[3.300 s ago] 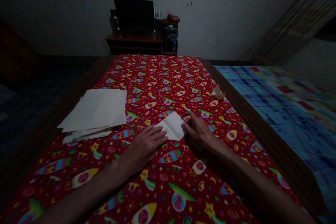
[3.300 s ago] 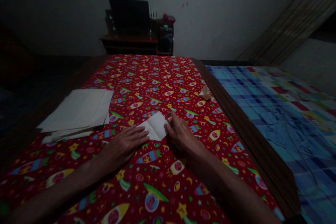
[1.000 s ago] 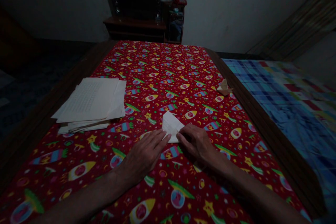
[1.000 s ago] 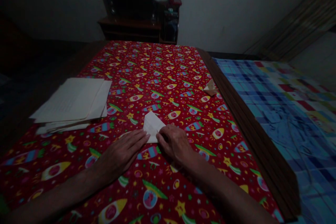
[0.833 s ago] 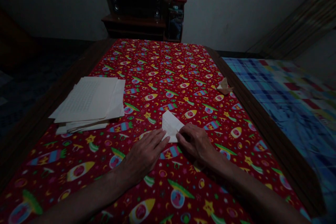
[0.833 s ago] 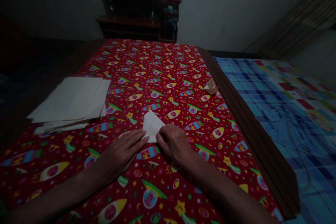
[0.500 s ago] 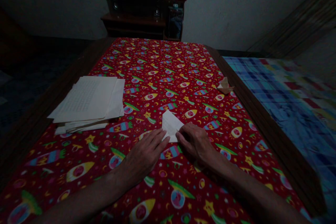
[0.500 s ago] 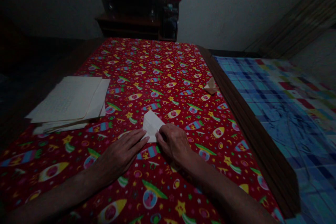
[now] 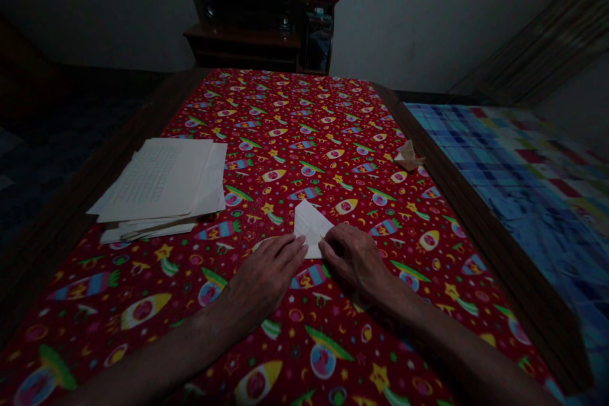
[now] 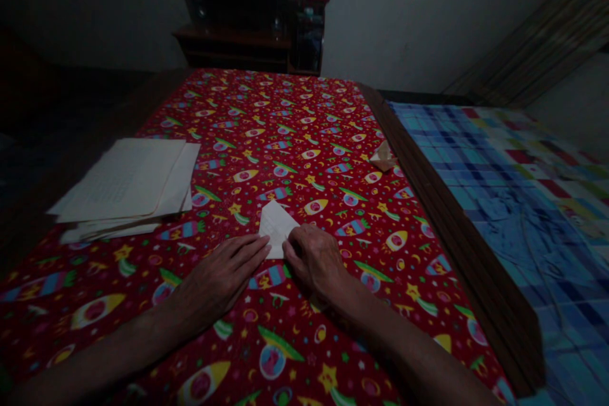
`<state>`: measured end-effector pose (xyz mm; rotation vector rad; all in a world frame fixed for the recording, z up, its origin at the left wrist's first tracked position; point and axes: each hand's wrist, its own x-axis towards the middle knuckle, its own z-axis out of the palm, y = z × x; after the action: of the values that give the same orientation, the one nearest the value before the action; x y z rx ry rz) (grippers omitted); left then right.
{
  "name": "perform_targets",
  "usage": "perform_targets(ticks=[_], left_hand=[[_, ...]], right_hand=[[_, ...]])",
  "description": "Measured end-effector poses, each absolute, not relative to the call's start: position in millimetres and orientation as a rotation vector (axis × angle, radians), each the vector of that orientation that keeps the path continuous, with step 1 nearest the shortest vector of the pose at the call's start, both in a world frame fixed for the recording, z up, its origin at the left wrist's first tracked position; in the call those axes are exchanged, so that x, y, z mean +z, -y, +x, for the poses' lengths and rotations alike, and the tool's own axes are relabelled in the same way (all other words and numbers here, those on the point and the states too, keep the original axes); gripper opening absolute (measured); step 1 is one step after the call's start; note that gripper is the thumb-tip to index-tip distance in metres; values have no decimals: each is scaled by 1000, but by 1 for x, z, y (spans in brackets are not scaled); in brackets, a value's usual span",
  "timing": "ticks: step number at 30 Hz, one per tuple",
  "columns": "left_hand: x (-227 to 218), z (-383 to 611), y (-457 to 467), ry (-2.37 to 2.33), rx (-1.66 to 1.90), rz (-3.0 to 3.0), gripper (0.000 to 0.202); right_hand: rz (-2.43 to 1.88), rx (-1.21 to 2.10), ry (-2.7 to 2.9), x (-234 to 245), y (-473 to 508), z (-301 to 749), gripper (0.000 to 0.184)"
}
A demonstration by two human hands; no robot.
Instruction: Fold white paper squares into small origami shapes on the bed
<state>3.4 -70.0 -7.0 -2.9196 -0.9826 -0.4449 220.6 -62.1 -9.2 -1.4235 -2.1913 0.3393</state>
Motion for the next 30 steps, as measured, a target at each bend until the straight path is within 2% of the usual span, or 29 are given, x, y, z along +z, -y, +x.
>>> perform_targets(ticks=[22, 30], left_hand=[[2, 7, 66, 1020, -285, -2975, 46], [4, 9, 66, 1032, -221, -2963, 47]], right_hand=[[-1408, 318, 2191, -8, 61, 219, 19], [-1381, 241, 2177, -7, 62, 218, 13]])
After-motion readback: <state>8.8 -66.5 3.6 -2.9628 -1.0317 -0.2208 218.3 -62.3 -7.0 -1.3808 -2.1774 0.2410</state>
